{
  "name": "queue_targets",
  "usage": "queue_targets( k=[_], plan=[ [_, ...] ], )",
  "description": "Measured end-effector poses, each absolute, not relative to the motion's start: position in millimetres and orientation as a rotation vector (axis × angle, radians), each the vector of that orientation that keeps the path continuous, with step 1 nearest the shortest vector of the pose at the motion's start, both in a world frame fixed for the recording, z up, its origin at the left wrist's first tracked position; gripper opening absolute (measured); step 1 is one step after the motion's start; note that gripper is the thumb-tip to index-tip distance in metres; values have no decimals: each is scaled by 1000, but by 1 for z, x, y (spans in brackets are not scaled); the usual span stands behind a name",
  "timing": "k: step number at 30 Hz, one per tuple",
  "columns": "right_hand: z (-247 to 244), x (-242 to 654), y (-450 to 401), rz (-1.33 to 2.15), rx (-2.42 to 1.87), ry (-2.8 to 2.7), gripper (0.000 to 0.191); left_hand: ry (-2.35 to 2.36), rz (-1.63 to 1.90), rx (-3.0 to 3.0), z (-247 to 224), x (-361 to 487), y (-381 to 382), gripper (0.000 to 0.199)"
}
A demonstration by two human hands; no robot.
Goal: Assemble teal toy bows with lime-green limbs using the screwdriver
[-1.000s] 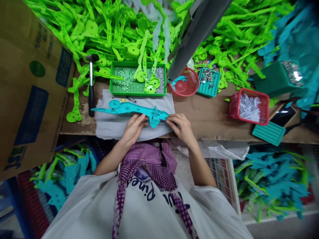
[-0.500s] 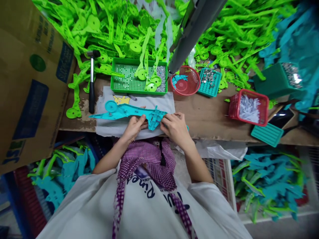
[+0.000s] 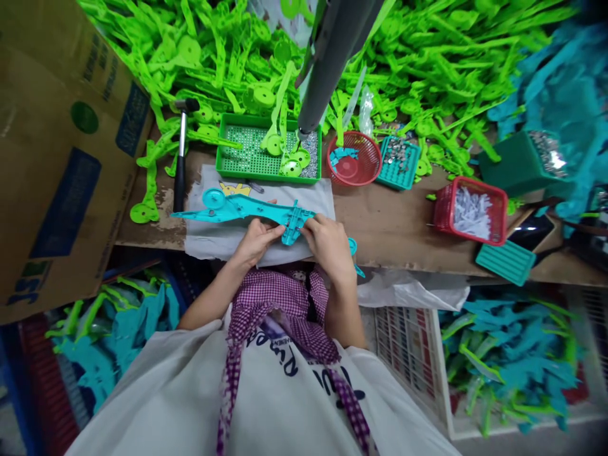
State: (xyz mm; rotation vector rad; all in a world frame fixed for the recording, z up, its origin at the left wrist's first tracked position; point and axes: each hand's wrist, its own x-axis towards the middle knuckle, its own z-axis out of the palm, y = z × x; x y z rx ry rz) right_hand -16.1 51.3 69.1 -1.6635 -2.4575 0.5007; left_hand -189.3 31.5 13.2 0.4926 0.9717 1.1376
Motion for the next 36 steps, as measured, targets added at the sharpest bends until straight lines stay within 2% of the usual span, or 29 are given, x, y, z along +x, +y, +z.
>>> queue_targets(
  k=[13,17,20,23,26,31,36],
  plan=[
    [40,-19,46,539,-1510,-2213,35,1047,1138,594,1,-187,32,71],
    [28,-22,55,632,-1478,-2162,31,1160,834,875,20,-217,26,56],
    [21,-19,55,644,-1481,-2188,29,1361,546,1370,50,-244,24,38],
    [18,-19,53,605,-1506,-2249,28,1439,551,1821,71,-248,38,26],
    [17,-20,52,594,-1512,-2251,28,1358,417,2091,69,-232,64,20],
    [15,-21,51,578,-1511,-2245,28,1342,230,2119,53,-209,95,10],
    [15,-20,52,583,-1507,-2257,29,1290,137,2123,54,-202,104,13]
  ],
)
